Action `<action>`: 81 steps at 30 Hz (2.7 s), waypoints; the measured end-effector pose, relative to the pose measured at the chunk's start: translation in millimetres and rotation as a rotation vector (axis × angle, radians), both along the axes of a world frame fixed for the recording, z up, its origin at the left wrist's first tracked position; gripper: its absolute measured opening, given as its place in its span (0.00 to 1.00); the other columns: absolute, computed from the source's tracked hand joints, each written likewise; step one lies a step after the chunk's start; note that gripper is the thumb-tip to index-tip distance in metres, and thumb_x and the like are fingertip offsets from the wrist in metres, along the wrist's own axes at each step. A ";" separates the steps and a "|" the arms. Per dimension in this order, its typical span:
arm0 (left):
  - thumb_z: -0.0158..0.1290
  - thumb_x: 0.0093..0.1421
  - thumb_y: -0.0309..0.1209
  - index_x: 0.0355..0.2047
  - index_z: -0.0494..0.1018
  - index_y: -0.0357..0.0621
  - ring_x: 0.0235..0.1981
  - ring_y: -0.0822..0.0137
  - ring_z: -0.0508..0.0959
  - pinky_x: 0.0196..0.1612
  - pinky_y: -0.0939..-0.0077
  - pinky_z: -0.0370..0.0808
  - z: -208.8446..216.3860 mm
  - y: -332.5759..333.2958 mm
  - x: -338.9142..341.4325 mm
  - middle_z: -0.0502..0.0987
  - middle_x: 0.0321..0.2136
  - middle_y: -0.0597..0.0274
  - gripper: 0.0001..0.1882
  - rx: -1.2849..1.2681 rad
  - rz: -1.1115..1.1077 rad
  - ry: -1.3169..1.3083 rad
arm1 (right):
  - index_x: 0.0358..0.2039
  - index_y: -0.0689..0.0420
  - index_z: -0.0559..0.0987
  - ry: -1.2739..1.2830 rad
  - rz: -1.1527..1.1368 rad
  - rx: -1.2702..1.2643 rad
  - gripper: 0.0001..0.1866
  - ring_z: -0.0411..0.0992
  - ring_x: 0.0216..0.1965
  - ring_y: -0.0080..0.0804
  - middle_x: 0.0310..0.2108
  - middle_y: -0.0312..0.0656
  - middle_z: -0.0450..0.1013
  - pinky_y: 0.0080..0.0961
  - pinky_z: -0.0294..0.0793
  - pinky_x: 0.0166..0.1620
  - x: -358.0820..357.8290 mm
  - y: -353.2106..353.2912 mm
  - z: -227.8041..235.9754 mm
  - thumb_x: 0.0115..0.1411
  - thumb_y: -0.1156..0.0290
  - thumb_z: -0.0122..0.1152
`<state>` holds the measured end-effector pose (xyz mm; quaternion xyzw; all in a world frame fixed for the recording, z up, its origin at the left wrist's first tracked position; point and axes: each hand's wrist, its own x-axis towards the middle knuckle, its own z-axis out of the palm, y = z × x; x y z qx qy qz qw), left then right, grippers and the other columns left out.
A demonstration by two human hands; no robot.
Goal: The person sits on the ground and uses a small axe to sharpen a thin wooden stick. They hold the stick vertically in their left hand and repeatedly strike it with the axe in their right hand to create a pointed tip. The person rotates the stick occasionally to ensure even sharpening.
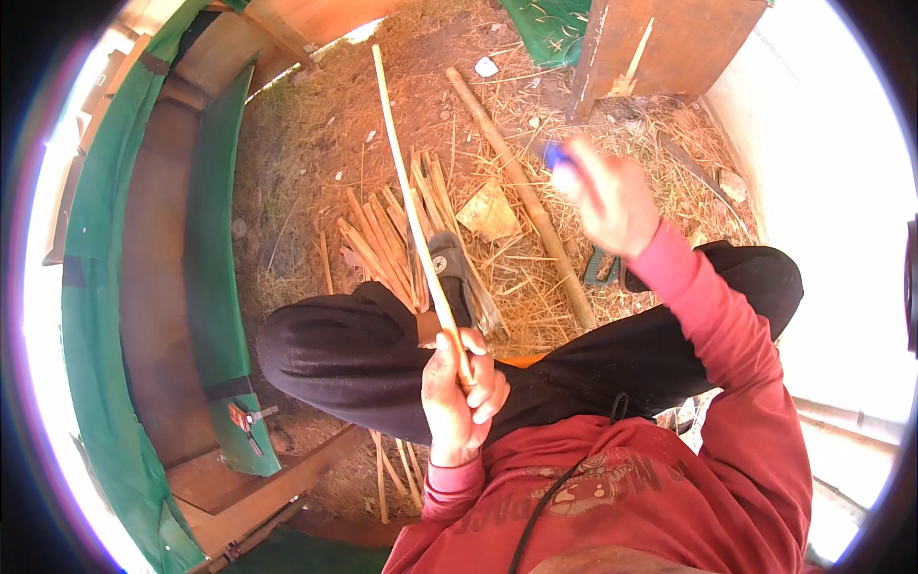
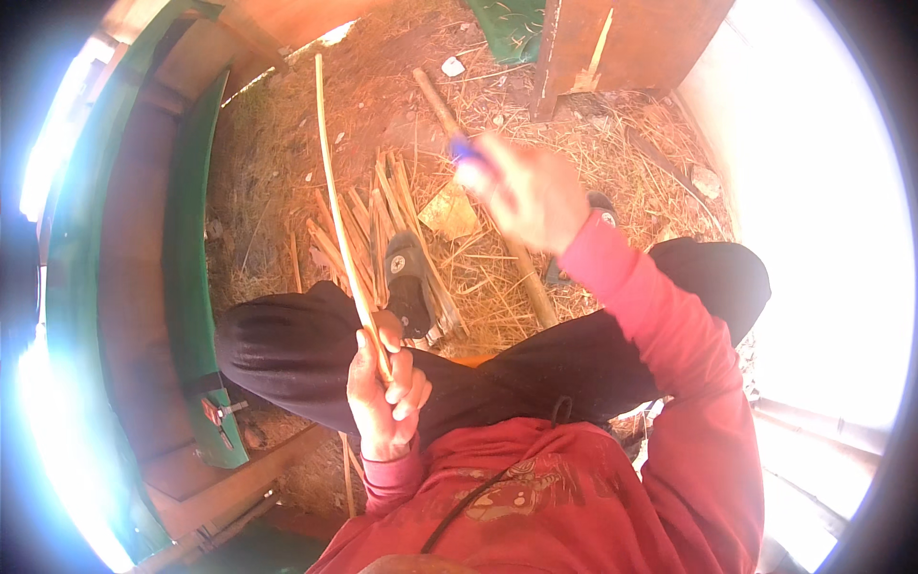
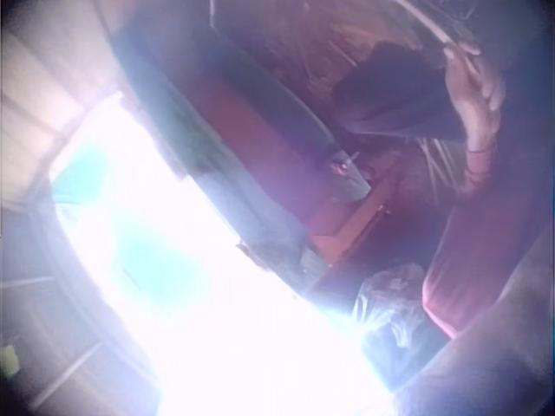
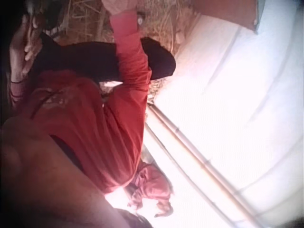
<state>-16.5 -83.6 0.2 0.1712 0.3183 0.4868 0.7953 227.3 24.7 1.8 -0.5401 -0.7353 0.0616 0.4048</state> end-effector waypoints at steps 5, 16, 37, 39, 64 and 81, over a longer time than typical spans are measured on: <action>0.32 0.70 0.48 0.27 0.65 0.44 0.05 0.78 0.47 0.09 0.80 0.45 -3.3 -0.6 5.4 0.54 0.08 0.71 0.24 0.024 0.011 0.041 | 0.32 0.55 0.71 -0.016 0.442 -0.105 0.16 0.70 0.17 0.46 0.16 0.45 0.69 0.40 0.66 0.20 -40.2 -40.8 -12.9 0.61 0.54 0.56; 0.29 0.70 0.50 0.21 0.57 0.51 0.04 0.77 0.45 0.10 0.81 0.44 2.5 2.5 17.3 0.48 0.06 0.74 0.24 -0.258 -0.034 -0.325 | 0.33 0.55 0.70 -0.233 0.300 -0.007 0.18 0.72 0.16 0.43 0.17 0.44 0.70 0.38 0.68 0.17 -50.1 -40.8 -48.8 0.59 0.51 0.56; 0.31 0.70 0.50 0.19 0.58 0.49 0.05 0.80 0.46 0.09 0.83 0.45 -0.5 5.9 14.3 0.53 0.08 0.72 0.26 -0.177 -0.045 -0.129 | 0.30 0.58 0.71 -0.048 0.447 -0.156 0.19 0.67 0.12 0.50 0.09 0.47 0.64 0.41 0.63 0.16 -55.2 -47.0 -17.3 0.58 0.53 0.57; 0.32 0.70 0.50 0.18 0.58 0.49 0.05 0.80 0.47 0.09 0.83 0.44 0.6 3.7 18.0 0.53 0.08 0.72 0.26 -0.143 -0.051 -0.087 | 0.31 0.58 0.73 -0.089 0.429 -0.097 0.21 0.66 0.10 0.48 0.07 0.45 0.63 0.40 0.63 0.15 -55.2 -47.1 -22.2 0.57 0.50 0.58; 0.34 0.70 0.48 0.28 0.65 0.49 0.06 0.79 0.47 0.12 0.83 0.45 -4.6 12.7 14.5 0.53 0.07 0.75 0.21 -0.211 -0.007 -0.017 | 0.27 0.56 0.71 -0.128 0.347 -0.171 0.20 0.69 0.14 0.45 0.12 0.43 0.66 0.37 0.64 0.17 -48.2 -39.0 -19.9 0.57 0.50 0.59; 0.33 0.70 0.46 0.22 0.61 0.51 0.04 0.78 0.47 0.12 0.80 0.45 7.3 -3.5 8.2 0.52 0.06 0.73 0.21 -0.318 0.039 -0.052 | 0.34 0.59 0.76 -0.315 -0.690 -0.043 0.24 0.70 0.15 0.45 0.14 0.47 0.70 0.38 0.68 0.19 60.7 54.0 -8.2 0.67 0.51 0.42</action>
